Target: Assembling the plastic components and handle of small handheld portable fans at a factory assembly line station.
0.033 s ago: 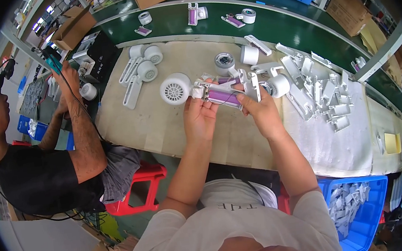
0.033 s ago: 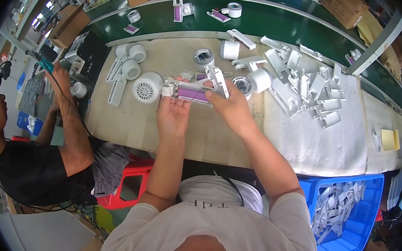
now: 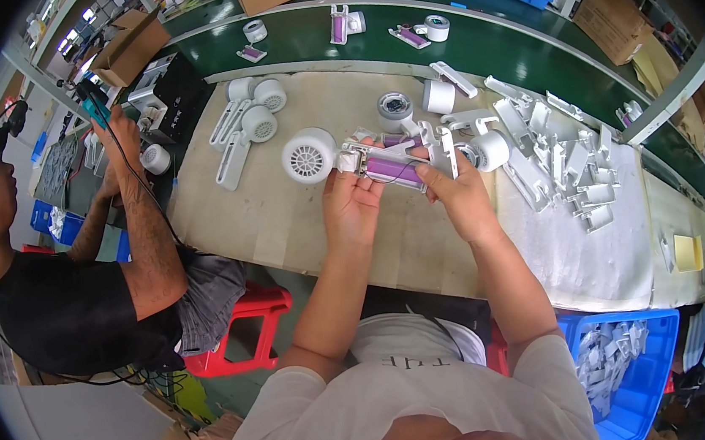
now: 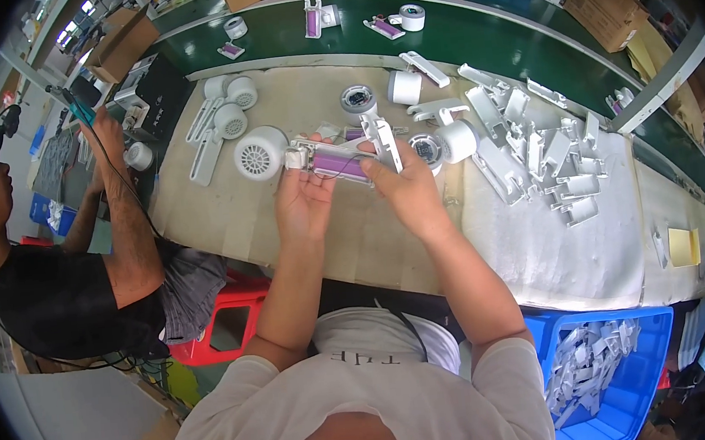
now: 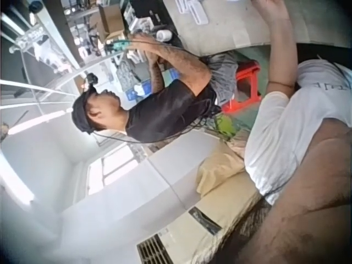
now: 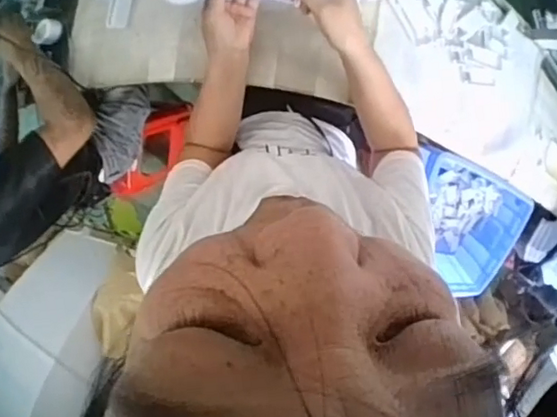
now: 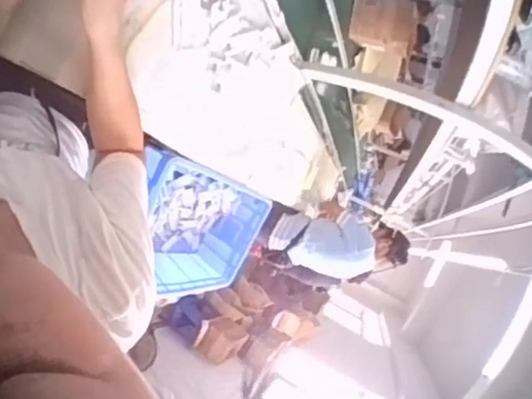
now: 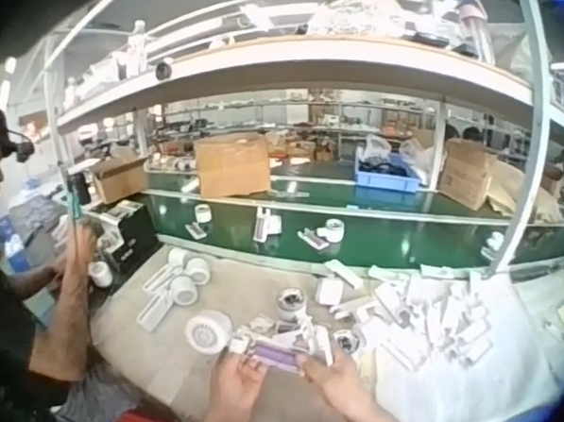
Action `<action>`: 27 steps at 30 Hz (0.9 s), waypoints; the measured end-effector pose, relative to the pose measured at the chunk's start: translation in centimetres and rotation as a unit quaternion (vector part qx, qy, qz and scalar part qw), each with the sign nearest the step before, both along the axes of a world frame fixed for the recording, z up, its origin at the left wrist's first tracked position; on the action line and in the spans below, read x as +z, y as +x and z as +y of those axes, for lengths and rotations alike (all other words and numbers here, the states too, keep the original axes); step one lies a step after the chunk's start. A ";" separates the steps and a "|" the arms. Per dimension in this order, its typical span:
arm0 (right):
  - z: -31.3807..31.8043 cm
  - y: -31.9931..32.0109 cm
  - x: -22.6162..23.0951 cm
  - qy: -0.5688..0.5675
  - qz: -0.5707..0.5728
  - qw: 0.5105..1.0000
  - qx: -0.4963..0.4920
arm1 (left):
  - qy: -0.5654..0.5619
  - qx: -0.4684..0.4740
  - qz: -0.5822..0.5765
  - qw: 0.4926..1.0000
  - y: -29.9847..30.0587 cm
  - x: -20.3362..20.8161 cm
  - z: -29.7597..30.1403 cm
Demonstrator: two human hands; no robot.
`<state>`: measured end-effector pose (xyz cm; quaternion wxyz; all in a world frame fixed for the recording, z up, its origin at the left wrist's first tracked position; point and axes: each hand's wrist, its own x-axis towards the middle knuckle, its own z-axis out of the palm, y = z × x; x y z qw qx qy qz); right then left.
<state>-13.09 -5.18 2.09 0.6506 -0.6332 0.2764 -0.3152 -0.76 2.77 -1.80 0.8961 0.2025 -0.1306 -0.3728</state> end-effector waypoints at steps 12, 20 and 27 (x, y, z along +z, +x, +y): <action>-0.3 0.2 1.0 -0.408 -0.016 0.906 -0.112 | 0.037 0.032 -0.054 0.997 -0.2 0.1 -0.1; -1.4 0.0 2.1 -0.514 0.058 0.856 0.004 | 0.090 0.024 -0.107 0.990 -0.8 0.3 0.4; -1.1 0.8 1.6 -0.407 0.108 0.906 -0.027 | 0.086 -0.023 -0.091 0.992 -1.2 -0.1 0.5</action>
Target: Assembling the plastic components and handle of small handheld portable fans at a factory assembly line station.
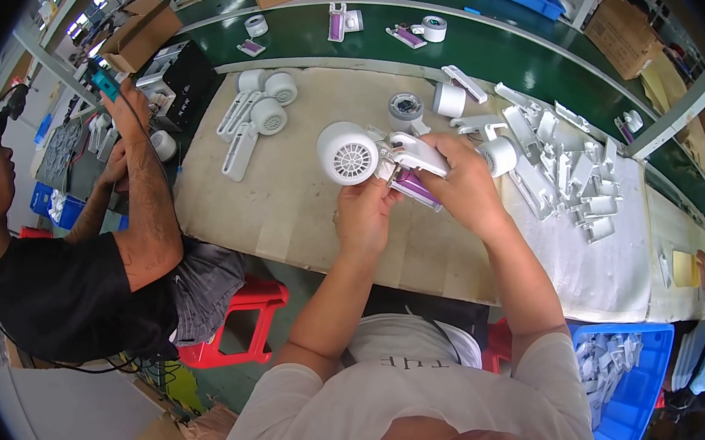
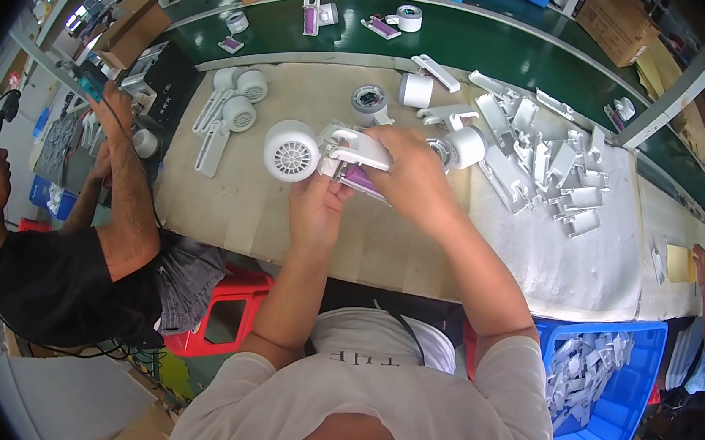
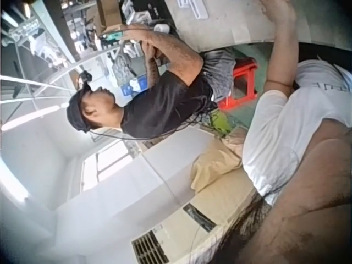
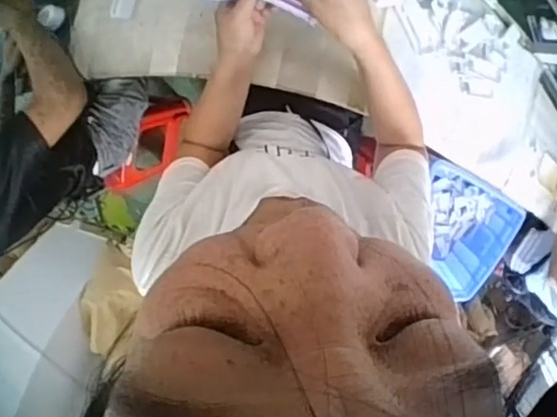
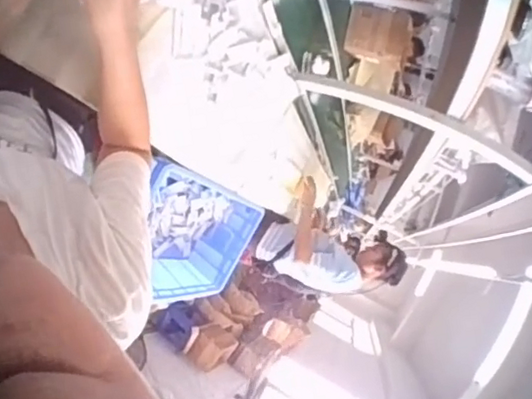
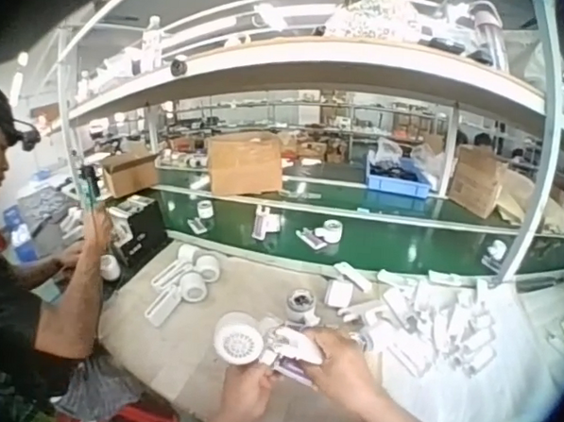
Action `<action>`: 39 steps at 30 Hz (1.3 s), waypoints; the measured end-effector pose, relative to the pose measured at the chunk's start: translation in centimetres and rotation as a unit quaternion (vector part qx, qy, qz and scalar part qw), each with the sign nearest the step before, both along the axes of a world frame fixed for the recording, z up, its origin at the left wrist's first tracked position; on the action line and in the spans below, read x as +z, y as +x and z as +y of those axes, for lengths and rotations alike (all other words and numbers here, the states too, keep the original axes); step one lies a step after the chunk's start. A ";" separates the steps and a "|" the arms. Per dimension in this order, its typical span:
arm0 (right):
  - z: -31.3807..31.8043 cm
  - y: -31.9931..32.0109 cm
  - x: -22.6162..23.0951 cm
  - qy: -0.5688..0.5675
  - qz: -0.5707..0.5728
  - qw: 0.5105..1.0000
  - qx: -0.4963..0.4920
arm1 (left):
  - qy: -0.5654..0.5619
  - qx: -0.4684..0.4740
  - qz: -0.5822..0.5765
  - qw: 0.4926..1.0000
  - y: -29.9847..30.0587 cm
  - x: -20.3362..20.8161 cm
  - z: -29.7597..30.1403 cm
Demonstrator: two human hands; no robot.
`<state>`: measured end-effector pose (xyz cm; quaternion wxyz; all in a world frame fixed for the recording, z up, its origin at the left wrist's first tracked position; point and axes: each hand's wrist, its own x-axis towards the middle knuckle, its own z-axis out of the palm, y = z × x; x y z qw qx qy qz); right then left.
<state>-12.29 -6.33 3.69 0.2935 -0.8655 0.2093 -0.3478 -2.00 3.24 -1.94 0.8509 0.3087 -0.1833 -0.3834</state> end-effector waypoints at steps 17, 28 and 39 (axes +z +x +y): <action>3.1 -0.8 0.2 -0.280 0.053 0.957 -0.052 | -0.037 0.048 0.030 0.998 0.7 0.2 0.4; 3.4 0.3 0.0 -0.295 0.018 0.954 -0.054 | -0.089 0.032 0.083 0.992 0.4 -0.6 0.8; 3.5 0.7 0.2 -0.300 0.014 0.953 -0.033 | -0.106 0.048 0.081 0.990 0.3 -0.3 1.2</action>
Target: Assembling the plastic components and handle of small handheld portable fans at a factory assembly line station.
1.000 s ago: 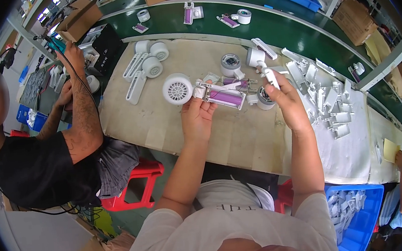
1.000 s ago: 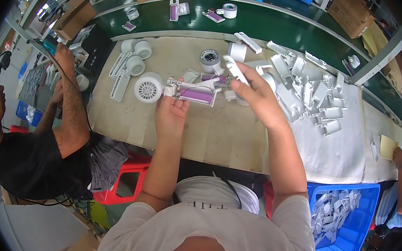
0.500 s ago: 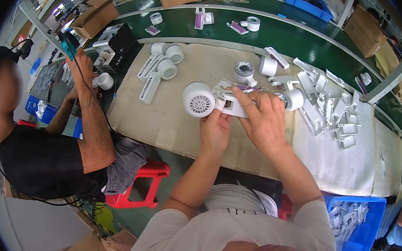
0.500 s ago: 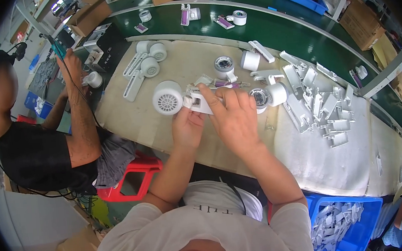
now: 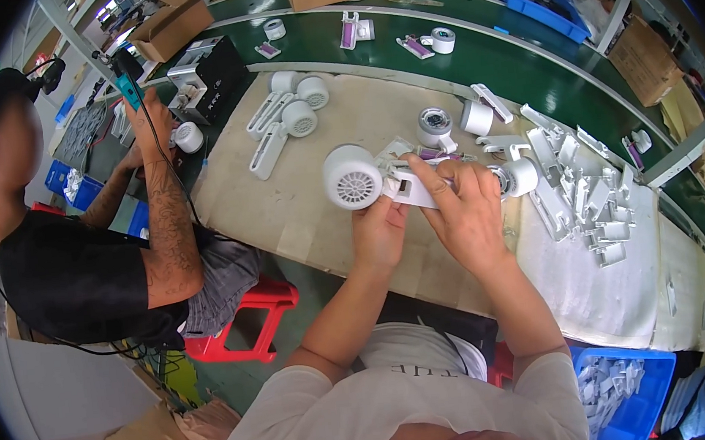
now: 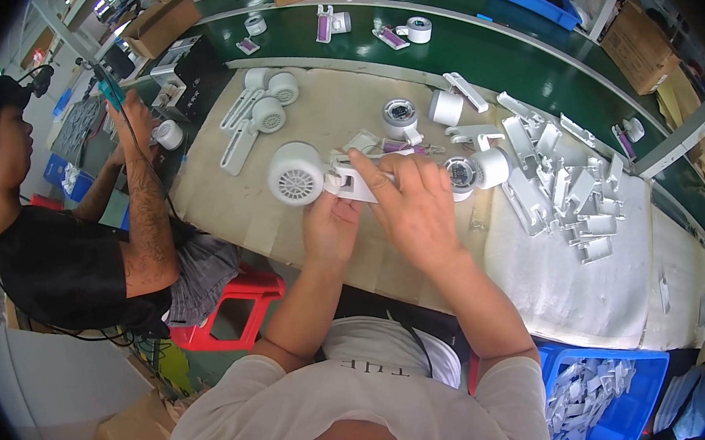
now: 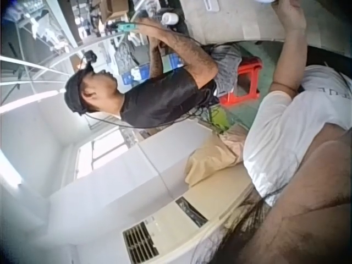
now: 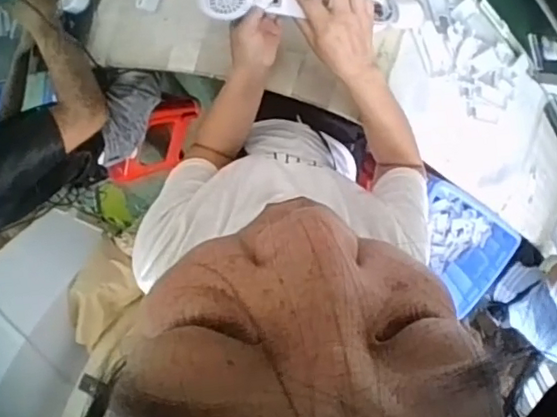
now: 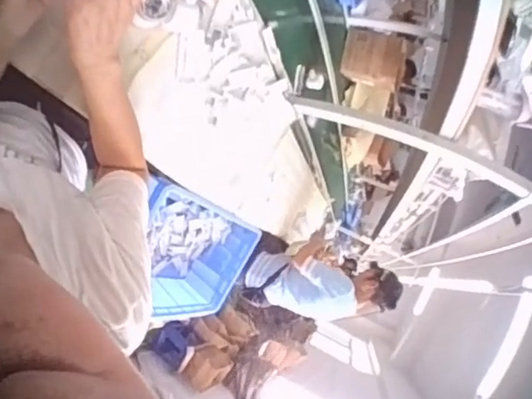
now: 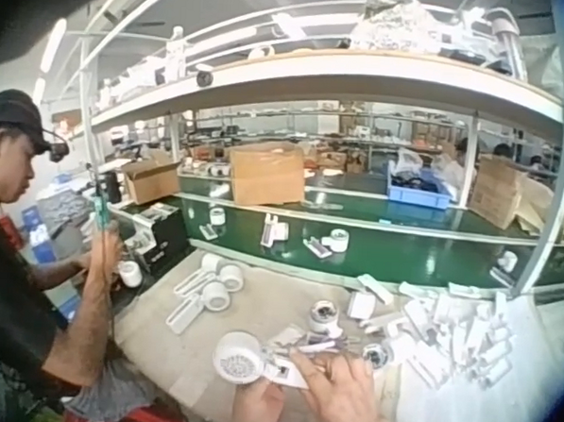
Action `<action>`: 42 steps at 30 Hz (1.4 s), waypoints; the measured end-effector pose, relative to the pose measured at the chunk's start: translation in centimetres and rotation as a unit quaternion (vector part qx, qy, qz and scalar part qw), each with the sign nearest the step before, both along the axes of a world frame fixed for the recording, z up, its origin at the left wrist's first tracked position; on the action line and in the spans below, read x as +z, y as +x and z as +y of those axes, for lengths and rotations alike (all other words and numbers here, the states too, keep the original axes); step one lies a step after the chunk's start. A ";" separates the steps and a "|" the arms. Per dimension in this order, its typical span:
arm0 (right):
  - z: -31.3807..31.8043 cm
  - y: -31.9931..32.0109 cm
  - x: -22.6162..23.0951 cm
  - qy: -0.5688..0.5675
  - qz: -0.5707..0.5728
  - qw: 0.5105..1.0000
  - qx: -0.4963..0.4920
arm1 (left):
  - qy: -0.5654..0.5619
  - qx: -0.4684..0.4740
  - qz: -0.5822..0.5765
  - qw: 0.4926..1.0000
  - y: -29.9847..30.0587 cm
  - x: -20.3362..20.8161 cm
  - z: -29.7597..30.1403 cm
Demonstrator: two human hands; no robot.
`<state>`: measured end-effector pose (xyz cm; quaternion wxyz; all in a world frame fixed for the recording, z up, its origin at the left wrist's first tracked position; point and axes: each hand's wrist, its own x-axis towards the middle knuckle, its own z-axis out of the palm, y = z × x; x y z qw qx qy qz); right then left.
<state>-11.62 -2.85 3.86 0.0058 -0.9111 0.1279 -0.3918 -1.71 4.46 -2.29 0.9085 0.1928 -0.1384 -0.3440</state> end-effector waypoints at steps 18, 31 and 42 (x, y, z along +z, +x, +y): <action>1.8 -1.5 0.5 0.405 -0.111 0.906 0.046 | -0.030 0.055 -0.030 0.998 -0.7 2.3 0.5; 2.4 -3.2 -3.2 0.563 -0.113 0.812 0.106 | -0.028 0.031 -0.053 0.998 -2.5 1.4 2.6; 2.3 -4.8 -2.4 0.506 -0.049 0.848 0.151 | 0.046 -0.049 -0.174 0.982 -1.0 3.9 3.4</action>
